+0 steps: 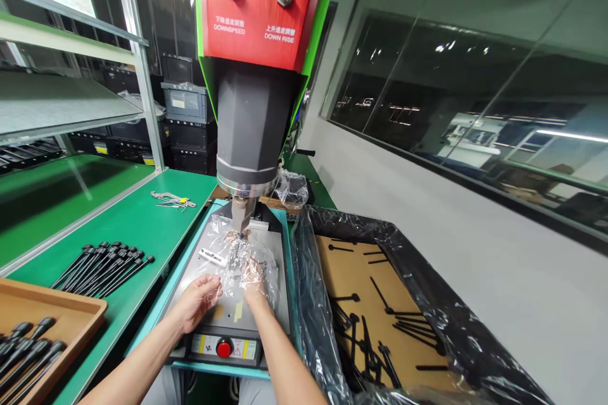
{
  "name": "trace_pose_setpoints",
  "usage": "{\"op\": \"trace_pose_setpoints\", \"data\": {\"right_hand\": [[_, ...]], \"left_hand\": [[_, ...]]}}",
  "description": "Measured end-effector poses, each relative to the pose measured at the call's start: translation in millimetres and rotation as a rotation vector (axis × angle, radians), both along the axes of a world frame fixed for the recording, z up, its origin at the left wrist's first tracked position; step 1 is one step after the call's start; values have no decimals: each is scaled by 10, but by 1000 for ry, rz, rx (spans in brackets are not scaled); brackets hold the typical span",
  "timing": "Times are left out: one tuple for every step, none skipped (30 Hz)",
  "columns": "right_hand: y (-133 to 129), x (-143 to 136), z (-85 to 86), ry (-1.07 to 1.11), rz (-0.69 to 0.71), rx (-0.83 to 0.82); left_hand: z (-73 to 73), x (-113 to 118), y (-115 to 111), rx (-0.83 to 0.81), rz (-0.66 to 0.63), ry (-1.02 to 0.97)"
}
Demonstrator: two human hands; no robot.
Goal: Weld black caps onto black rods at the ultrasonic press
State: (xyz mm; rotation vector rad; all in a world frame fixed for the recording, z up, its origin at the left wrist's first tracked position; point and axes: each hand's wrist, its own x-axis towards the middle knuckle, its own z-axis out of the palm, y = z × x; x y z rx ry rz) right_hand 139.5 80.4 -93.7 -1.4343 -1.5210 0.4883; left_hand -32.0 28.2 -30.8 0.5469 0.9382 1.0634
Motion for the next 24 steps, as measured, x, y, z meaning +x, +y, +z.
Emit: {"op": "trace_pose_setpoints", "data": {"right_hand": [[-76,-4,-18,-5,4,-14],[-153,-7,-24,-9,15,-27],[-233,-9,-16,-13,30,-37],[-317,-11,5,-23,50,-49],[-406,-13,37,-36,69,-65],[-504,-14,77,-50,88,-83],[-610,-14,118,-61,102,-97],[-725,-11,155,-67,113,-106],[-847,-2,178,-67,124,-109],[-975,16,183,-59,128,-110],[-1103,44,163,-44,124,-116],[-1228,84,117,-27,109,-138],[-1346,136,47,-10,85,-180],[-1455,196,-44,7,57,-239],[-1551,262,-146,23,27,-303],[-1634,329,-252,34,2,-356],[-1704,392,-351,42,-19,-388],[-1761,447,-436,47,-33,-405],[-1805,492,-505,52,-46,-411],[-1837,526,-555,57,-57,-407],[-1859,549,-589,61,-67,-402],[-1872,562,-611,64,-78,-399],[-1877,568,-626,65,-90,-398],[-1875,569,-638,64,-103,-399]], "left_hand": [[-22,-3,-7,-5,-1,1],[-40,-5,-12,-9,-3,2],[-51,-6,-16,-12,-4,5],[-54,-8,-19,-14,-6,11],[-50,-11,-23,-15,-9,18],[-40,-17,-29,-15,-13,29],[-27,-28,-40,-16,-18,43],[-15,-47,-58,-16,-25,59],[-9,-77,-84,-20,-29,76],[-13,-118,-119,-23,-27,99],[-34,-173,-165,-23,-20,133],[-74,-239,-220,-16,-10,178],[-136,-316,-282,-6,1,229],[-218,-400,-350,2,7,284],[-316,-487,-420,5,2,337],[-425,-575,-489,2,-16,380],[-537,-657,-554,-3,-46,414],[-646,-732,-612,8,-78,444],[-744,-797,-659,32,-110,474],[-827,-850,-695,69,-143,499],[-892,-891,-719,109,-175,517],[-940,-921,-731,141,-200,529],[-972,-940,-734,161,-220,539],[-992,-950,-730,175,-238,549]]}}
